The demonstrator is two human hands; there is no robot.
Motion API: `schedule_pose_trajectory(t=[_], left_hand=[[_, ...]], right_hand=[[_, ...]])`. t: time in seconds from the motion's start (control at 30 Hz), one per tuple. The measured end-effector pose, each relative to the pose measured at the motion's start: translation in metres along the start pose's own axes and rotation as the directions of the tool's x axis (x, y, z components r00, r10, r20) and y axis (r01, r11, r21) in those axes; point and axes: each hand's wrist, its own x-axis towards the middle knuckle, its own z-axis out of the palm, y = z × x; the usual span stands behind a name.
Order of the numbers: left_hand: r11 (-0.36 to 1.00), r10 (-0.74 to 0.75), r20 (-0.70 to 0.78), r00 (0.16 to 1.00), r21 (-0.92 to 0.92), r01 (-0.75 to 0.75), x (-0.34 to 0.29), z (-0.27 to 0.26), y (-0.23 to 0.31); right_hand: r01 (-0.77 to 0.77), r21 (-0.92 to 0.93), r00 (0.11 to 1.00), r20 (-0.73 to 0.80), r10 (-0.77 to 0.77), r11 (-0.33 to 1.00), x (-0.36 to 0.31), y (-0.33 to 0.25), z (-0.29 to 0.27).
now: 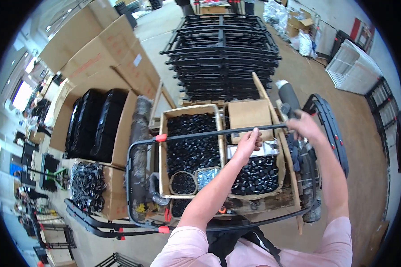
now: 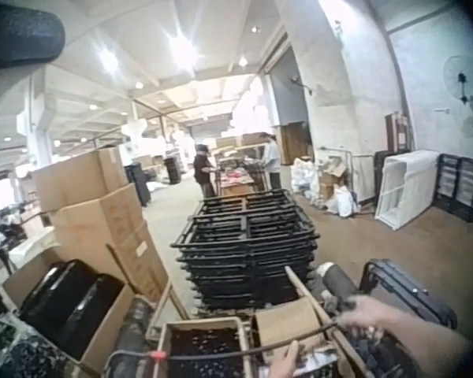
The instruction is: Assemble a plastic housing onto a blower tube using screws and an electric screwdriver.
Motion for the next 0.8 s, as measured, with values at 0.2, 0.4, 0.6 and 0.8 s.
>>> schedule_pose_trajectory(t=[0.2,0.4,0.6,0.8], left_hand=[[0.959,-0.25,-0.094,0.964,-0.158,0.234,-0.12,-0.134,0.035],[0.871,0.107,-0.633,0.767,0.431,0.235,-0.21,-0.258,0.028],[0.658,0.403,-0.688,0.603,0.676,0.332,-0.219,-0.359,0.005],[0.617,0.359,-0.642,0.677,0.708,0.344,-0.207,-0.384,0.009]], right_hand=[[0.459,-0.539,0.883,0.361,-0.299,0.706,-0.082,-0.027,0.228],[0.753,-0.461,0.658,0.556,-0.509,0.47,-0.089,-0.021,0.411],[0.765,-0.45,0.644,0.546,-0.535,0.461,-0.07,-0.021,0.525],[0.711,-0.487,0.703,0.498,-0.507,0.508,-0.064,-0.03,0.544]])
